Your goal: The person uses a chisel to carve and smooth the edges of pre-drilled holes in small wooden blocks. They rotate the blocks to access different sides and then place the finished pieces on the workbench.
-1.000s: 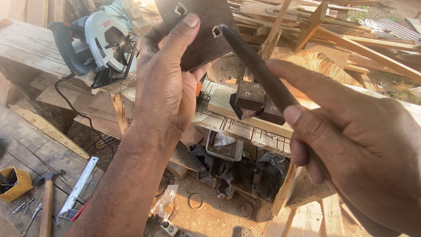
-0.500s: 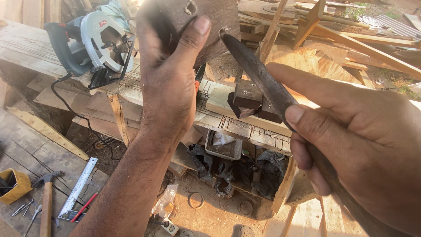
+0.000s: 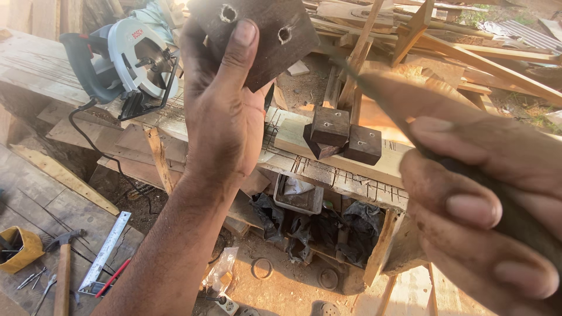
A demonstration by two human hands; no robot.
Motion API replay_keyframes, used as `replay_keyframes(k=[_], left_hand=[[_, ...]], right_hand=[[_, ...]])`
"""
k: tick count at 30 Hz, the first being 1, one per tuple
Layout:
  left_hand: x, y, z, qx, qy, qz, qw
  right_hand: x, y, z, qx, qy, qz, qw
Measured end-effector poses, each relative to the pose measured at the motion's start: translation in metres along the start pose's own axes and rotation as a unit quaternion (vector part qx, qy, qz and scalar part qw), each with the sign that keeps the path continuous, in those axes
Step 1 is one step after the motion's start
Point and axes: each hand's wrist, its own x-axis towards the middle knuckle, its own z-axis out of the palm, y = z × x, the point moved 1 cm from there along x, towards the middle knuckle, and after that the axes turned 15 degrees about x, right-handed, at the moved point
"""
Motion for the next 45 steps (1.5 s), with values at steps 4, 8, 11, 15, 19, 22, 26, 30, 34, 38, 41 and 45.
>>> replay_keyframes(k=[4, 8, 11, 15, 19, 22, 26, 30, 34, 38, 41, 45], left_hand=[[0.004, 0.005, 0.0, -0.024, 0.019, -0.025, 0.999], [0.005, 0.009, 0.003, 0.011, 0.032, -0.029, 0.999], [0.002, 0.011, 0.006, 0.023, 0.014, -0.004, 1.0], [0.001, 0.013, 0.005, 0.102, -0.016, 0.045, 0.994], [-0.001, 0.013, 0.005, 0.1, -0.033, 0.055, 0.993], [-0.004, 0.009, 0.007, 0.086, -0.032, 0.06, 0.994], [-0.004, 0.003, 0.007, 0.079, -0.006, 0.063, 0.995], [-0.001, -0.001, 0.01, 0.055, 0.017, 0.051, 0.997], [0.005, 0.0, 0.009, 0.025, 0.033, 0.027, 0.999], [0.005, 0.006, 0.006, 0.015, 0.007, 0.031, 0.999], [0.003, 0.006, 0.008, 0.014, -0.004, 0.034, 0.999], [0.002, 0.005, 0.01, 0.051, -0.009, 0.045, 0.998]], right_hand=[[-0.001, 0.01, 0.008, -0.297, -0.007, -0.132, 0.946], [0.0, 0.019, 0.002, -0.37, 0.023, -0.164, 0.914], [0.0, 0.023, 0.002, -0.372, 0.022, -0.178, 0.911], [0.001, 0.021, 0.005, -0.358, -0.001, -0.177, 0.917], [-0.006, 0.01, -0.008, -0.351, 0.088, -0.11, 0.926], [-0.01, 0.002, -0.022, -0.287, 0.115, -0.017, 0.951], [-0.004, 0.006, -0.012, -0.084, 0.033, 0.065, 0.994], [0.006, 0.02, 0.013, -0.176, 0.026, 0.001, 0.984], [-0.005, 0.04, 0.011, -0.496, 0.142, -0.216, 0.829], [-0.013, 0.035, -0.005, -0.564, 0.145, -0.232, 0.779], [-0.012, 0.028, -0.004, -0.591, 0.144, -0.238, 0.757], [-0.004, 0.027, 0.008, -0.482, 0.061, -0.235, 0.842]])
